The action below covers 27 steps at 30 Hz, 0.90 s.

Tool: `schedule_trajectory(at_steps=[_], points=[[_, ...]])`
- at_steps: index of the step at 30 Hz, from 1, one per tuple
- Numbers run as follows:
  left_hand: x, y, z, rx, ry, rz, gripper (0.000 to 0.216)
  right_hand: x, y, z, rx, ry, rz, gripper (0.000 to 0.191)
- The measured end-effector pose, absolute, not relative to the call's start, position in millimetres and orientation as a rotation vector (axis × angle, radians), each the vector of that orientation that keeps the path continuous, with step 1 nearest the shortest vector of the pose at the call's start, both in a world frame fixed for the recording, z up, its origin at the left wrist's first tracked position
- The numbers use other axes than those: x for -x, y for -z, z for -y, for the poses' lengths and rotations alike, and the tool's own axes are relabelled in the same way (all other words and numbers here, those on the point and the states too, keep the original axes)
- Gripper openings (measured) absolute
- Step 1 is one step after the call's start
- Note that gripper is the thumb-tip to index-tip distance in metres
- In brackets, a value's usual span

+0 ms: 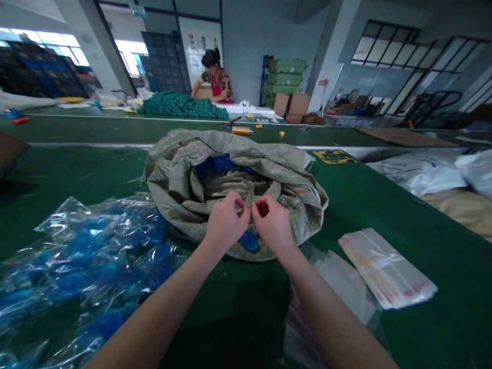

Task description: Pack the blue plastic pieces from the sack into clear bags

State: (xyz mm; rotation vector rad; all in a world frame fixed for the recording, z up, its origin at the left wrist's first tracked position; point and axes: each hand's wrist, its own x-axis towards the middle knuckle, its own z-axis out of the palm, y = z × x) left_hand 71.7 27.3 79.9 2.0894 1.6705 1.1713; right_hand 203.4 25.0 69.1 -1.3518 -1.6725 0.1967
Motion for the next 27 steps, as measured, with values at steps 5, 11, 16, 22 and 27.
schedule_trajectory(at_steps=[5,11,16,22,27], points=[[-68,-74,-33,-2.064,-1.085,-1.661,0.006,-204,-67,-25,1.398,-0.127,1.75,0.006],[-68,-73,-32,-2.121,-1.126,-1.754,0.006,-202,-59,-28,1.486,-0.12,1.65,0.014],[-73,-69,-30,-2.165,-1.11,-1.61,0.009,-206,-53,-36,1.423,-0.387,1.593,0.021],[-80,-68,-22,-2.256,-0.983,-1.899,0.004,-209,-48,-35,1.712,-0.129,1.549,0.006],[-82,-70,-20,-2.286,-0.902,-1.846,0.001,-208,-54,-32,1.759,-0.175,1.633,0.012]])
